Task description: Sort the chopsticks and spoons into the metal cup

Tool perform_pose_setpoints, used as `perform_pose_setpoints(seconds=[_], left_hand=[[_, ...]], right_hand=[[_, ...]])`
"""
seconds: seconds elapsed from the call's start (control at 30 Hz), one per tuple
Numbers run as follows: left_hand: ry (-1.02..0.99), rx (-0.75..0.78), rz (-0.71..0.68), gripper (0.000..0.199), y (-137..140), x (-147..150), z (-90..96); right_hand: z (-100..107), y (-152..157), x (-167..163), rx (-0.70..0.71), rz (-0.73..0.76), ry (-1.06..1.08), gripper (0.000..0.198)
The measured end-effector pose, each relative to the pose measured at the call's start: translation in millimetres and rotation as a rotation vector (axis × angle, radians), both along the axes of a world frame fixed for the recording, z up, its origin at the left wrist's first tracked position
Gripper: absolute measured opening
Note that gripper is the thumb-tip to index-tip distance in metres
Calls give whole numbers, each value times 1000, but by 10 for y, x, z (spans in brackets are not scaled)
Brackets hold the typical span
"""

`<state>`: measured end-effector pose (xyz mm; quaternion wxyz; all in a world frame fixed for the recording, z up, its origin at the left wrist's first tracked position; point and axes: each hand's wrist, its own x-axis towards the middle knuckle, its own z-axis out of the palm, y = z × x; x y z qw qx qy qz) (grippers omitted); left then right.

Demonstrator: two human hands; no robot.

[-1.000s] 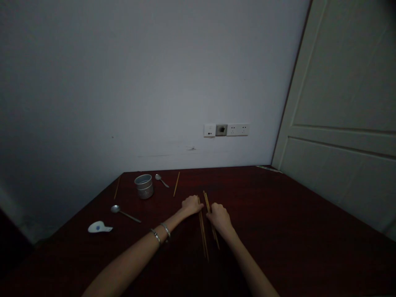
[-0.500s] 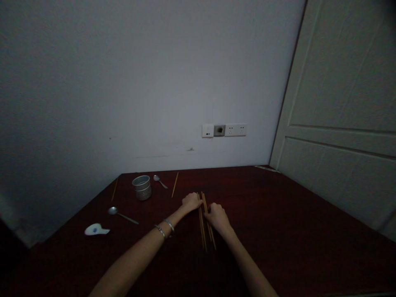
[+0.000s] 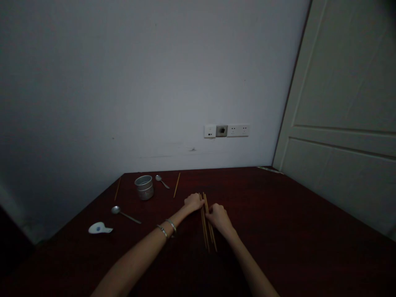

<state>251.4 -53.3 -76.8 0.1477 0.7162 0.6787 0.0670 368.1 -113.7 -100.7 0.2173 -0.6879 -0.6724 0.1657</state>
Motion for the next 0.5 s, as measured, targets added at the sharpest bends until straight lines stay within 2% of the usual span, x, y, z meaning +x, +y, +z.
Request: perform_pose_setpoints(seconds=[0.13, 0.23, 0.33, 0.5], left_hand=[[25, 35, -5, 36, 2, -30, 2], [9, 89, -3, 36, 23, -122, 125], [-28, 218, 0, 38, 79, -318, 413], [-147, 584, 85, 46, 237, -948, 1121]], right_hand=[[30, -28, 8, -4, -2, 16, 20], [118, -28, 23, 15, 16, 24, 21], [277, 57, 18, 58, 52, 27, 19], [594, 360, -164, 166, 156, 69, 15]])
